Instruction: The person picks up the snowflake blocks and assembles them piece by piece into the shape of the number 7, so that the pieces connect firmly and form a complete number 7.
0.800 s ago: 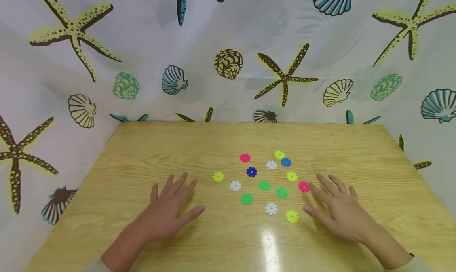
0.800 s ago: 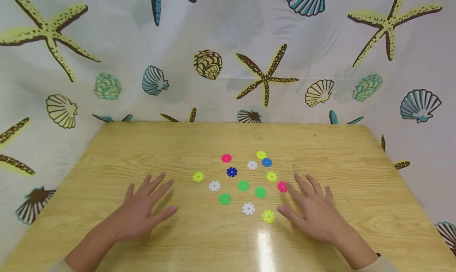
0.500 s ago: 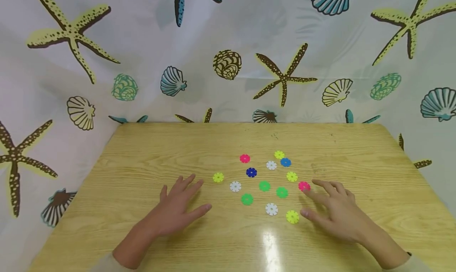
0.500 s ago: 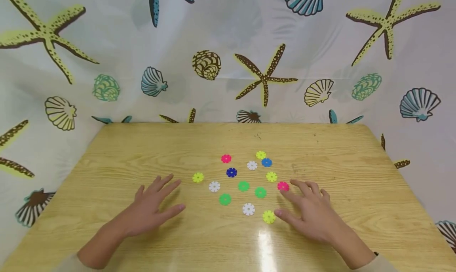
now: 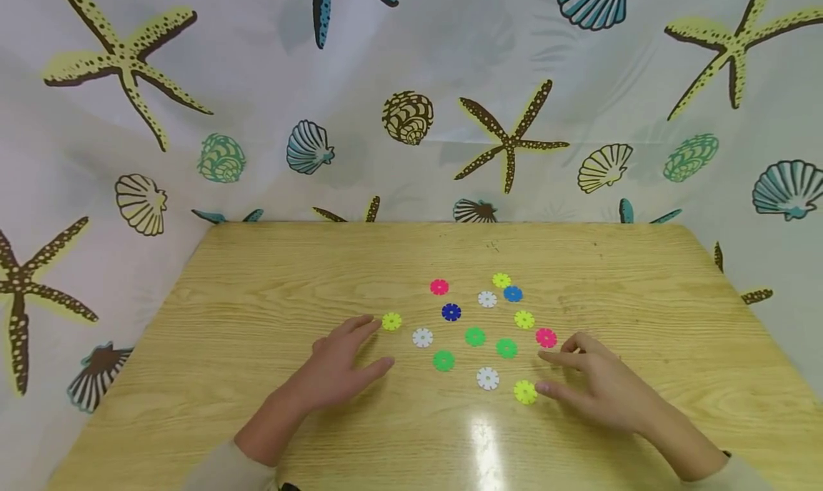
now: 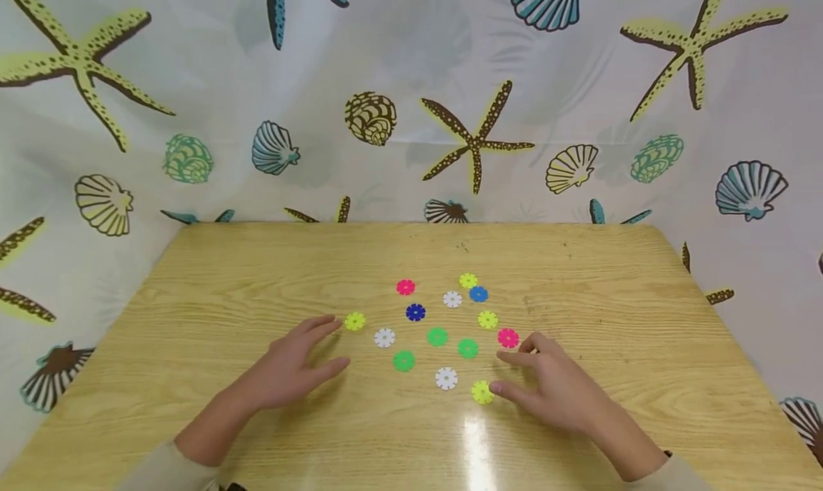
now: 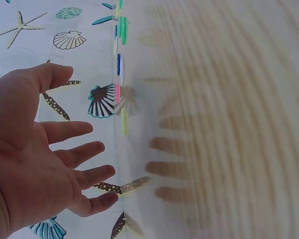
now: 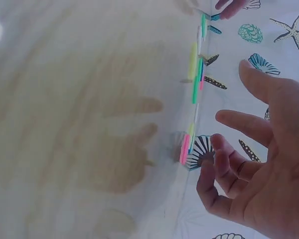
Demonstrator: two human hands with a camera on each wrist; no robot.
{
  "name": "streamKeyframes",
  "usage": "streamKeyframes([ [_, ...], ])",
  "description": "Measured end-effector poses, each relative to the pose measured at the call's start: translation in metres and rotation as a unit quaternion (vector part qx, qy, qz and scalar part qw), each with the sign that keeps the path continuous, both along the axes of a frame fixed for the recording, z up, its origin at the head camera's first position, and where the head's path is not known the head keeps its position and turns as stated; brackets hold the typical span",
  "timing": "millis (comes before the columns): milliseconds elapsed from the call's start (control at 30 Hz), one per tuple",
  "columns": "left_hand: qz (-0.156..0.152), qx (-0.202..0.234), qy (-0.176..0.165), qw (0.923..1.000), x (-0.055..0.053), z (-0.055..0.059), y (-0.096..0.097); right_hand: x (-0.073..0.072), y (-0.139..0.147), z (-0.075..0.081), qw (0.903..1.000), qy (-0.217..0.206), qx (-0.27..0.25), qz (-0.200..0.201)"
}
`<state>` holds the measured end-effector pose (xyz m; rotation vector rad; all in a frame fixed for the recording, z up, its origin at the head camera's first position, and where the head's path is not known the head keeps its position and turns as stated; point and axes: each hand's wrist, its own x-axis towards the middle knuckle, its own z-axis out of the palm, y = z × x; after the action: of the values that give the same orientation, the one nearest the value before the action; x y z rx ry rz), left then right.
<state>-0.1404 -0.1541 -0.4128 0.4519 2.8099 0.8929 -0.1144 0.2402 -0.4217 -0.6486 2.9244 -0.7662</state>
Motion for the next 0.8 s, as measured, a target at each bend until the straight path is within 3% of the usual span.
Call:
streamKeyframes([
  [167,0.011,0.024,0.003,0.9996,-0.009,-0.009,0.005,0.0,-0.001,-0.004,0.9977,-0.05,-0.043,0.011],
  [433,0.023,0.039,0.001,0.999,-0.018,-0.014,0.012,0.0,-0.006,-0.006,0.9969,-0.055,-0.047,0.03],
  [600,0.023,0.036,-0.022,0.9988,-0.027,-0.012,0.015,-0.002,-0.009,-0.005,0.9964,-0.064,-0.047,0.028],
  [800,0.044,0.042,-0.065,0.996,-0.045,-0.011,0.021,-0.006,-0.014,-0.001,0.995,-0.085,-0.05,0.015],
])
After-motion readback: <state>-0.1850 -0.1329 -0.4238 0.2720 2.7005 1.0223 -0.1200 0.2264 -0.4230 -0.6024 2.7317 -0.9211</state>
